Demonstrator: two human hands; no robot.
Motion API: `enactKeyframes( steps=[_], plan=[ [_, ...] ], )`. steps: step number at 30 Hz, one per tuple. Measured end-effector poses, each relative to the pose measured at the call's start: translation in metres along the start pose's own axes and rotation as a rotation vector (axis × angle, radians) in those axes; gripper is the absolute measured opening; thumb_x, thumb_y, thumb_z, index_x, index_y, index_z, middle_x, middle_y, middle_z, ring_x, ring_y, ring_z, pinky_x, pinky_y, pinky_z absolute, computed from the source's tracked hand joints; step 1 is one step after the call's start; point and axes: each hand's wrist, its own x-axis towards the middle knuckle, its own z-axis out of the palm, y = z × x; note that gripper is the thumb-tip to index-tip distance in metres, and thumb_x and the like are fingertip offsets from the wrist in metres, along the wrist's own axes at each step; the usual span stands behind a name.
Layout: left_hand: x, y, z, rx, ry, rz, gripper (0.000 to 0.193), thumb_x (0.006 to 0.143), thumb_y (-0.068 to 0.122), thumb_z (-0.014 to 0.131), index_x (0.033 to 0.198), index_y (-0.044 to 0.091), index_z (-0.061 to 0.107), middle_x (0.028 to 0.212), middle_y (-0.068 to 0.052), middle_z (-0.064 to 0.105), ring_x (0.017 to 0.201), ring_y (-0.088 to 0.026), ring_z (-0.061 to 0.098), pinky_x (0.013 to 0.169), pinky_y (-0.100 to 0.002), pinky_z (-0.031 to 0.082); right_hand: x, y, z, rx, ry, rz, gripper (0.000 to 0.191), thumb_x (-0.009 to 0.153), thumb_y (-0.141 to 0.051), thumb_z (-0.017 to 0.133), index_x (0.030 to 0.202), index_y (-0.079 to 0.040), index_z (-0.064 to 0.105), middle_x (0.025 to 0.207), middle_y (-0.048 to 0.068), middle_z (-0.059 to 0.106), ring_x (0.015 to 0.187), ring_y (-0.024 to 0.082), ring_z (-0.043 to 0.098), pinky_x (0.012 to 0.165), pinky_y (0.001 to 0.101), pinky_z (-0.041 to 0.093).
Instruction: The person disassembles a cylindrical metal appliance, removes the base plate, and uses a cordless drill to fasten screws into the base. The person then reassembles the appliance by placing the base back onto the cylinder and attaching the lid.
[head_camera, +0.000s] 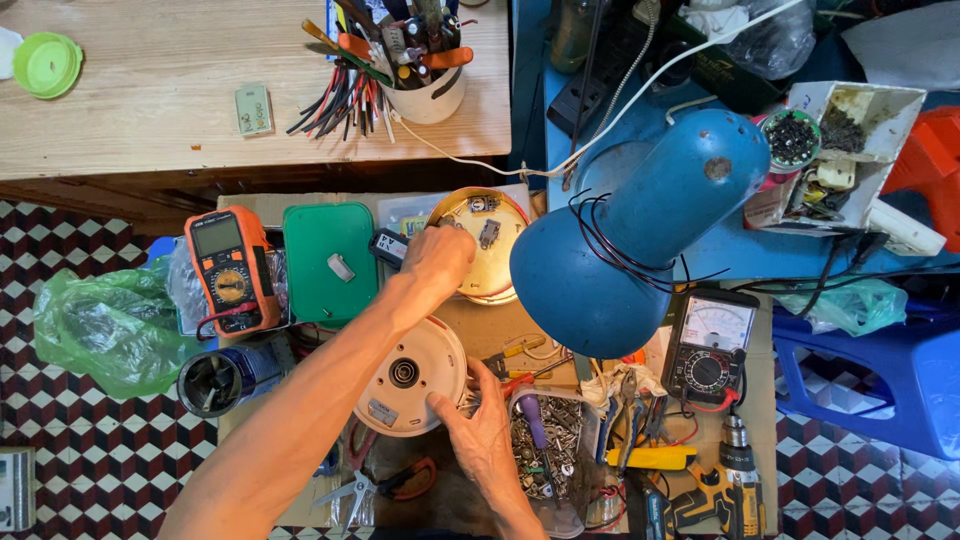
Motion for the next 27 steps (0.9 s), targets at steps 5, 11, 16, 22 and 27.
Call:
enactKeyframes(
  steps=[5, 11, 16, 22, 27],
  plan=[
    [0.003, 0.006, 0.005, 0.135, 0.047, 0.121, 0.013, 0.078, -0.001, 0.066, 0.084, 0.001, 0.077, 0.092, -0.024, 0.073, 0.087, -0.041, 0.073, 0.072, -0.05, 0.058, 0.0, 0.004, 0.0, -0.02, 0.015, -0.009, 0.078, 0.074, -0.035, 0.078, 0.141, -0.005, 0.052, 0.138, 0.016, 0.056, 0.131, 0.027, 0.054, 0.111, 0.0421, 0.041],
    [-0.018, 0.001, -0.009, -0.153, 0.078, 0.076, 0.013, 0.08, 0.012, 0.076, 0.091, 0.004, 0.076, 0.087, -0.022, 0.074, 0.081, -0.042, 0.071, 0.071, -0.049, 0.056, 0.001, 0.016, 0.007, 0.025, 0.021, -0.049, 0.076, 0.075, -0.036, 0.077, 0.138, -0.003, 0.053, 0.128, 0.016, 0.065, 0.122, 0.026, 0.06, 0.105, 0.0394, 0.047],
    [-0.094, -0.023, -0.014, -0.823, 0.326, -0.059, 0.019, 0.086, 0.015, 0.075, 0.098, 0.002, 0.068, 0.087, -0.011, 0.078, 0.079, -0.019, 0.077, 0.07, -0.031, 0.06, -0.001, 0.025, 0.016, 0.018, 0.019, -0.052, 0.074, 0.077, -0.035, 0.078, 0.138, -0.002, 0.055, 0.129, 0.017, 0.065, 0.124, 0.026, 0.059, 0.105, 0.0385, 0.046],
    [-0.208, -0.036, 0.009, -0.754, 0.29, -0.189, 0.016, 0.092, 0.014, 0.071, 0.106, 0.006, 0.075, 0.096, -0.009, 0.078, 0.08, -0.02, 0.076, 0.071, -0.03, 0.057, -0.003, 0.03, 0.021, 0.006, 0.007, -0.048, 0.075, 0.076, -0.034, 0.078, 0.139, -0.002, 0.053, 0.131, 0.017, 0.066, 0.125, 0.027, 0.061, 0.105, 0.0387, 0.048],
    [-0.236, -0.019, 0.039, -0.673, 0.476, -0.052, 0.02, 0.093, 0.008, 0.069, 0.113, 0.008, 0.073, 0.104, -0.011, 0.076, 0.092, -0.026, 0.075, 0.076, -0.034, 0.059, -0.007, 0.031, 0.021, 0.049, -0.024, -0.046, 0.076, 0.077, -0.034, 0.078, 0.139, 0.0, 0.052, 0.132, 0.018, 0.065, 0.127, 0.027, 0.059, 0.107, 0.0389, 0.046]
  ],
)
